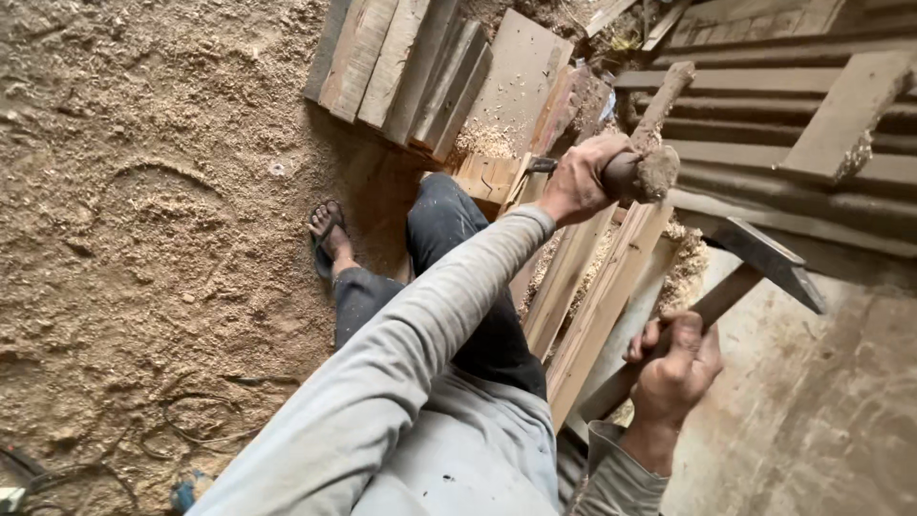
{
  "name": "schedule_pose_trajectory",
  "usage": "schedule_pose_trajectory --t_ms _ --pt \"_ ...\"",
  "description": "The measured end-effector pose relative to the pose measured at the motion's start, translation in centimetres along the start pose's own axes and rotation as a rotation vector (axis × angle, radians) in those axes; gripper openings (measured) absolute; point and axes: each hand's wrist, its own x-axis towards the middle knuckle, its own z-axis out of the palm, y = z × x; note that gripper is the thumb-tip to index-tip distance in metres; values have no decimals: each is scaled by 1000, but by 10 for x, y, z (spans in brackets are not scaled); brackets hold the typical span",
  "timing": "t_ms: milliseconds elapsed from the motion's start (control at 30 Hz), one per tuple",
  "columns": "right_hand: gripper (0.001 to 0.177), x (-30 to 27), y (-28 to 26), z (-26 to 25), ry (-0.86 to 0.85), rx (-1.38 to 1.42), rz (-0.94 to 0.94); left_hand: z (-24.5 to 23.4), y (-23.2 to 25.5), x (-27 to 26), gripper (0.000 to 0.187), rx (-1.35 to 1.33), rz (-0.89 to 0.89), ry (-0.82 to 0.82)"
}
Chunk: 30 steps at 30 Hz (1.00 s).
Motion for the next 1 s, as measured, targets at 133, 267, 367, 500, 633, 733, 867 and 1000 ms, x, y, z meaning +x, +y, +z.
schedule_pose_trajectory --t_ms 133,267,367,500,633,733,867,1000 --pt "30 -25 48 2 66 -14 83 12 -28 -19 34 71 -80 -10" --pt "33 -58 96 8 61 -65 187 26 -32 -62 33 171 61 7" --pt "33 -81 129 20 123 -9 288 18 -25 -87 30 305 155 -41" --pt "41 -121 154 25 173 -19 421 3 2 -112 32 336 107 -55" --pt "40 -148 167 33 261 104 504 13 -1 -130 31 288 167 10" --pt "38 -162 159 35 260 95 541 23 31 -116 46 433 268 -49" --pt "44 -182 143 16 244 -37 539 47 19 -86 44 436 290 38" --pt "36 -212 142 -15 204 -9 670 52 -20 -74 37 458 224 -34"
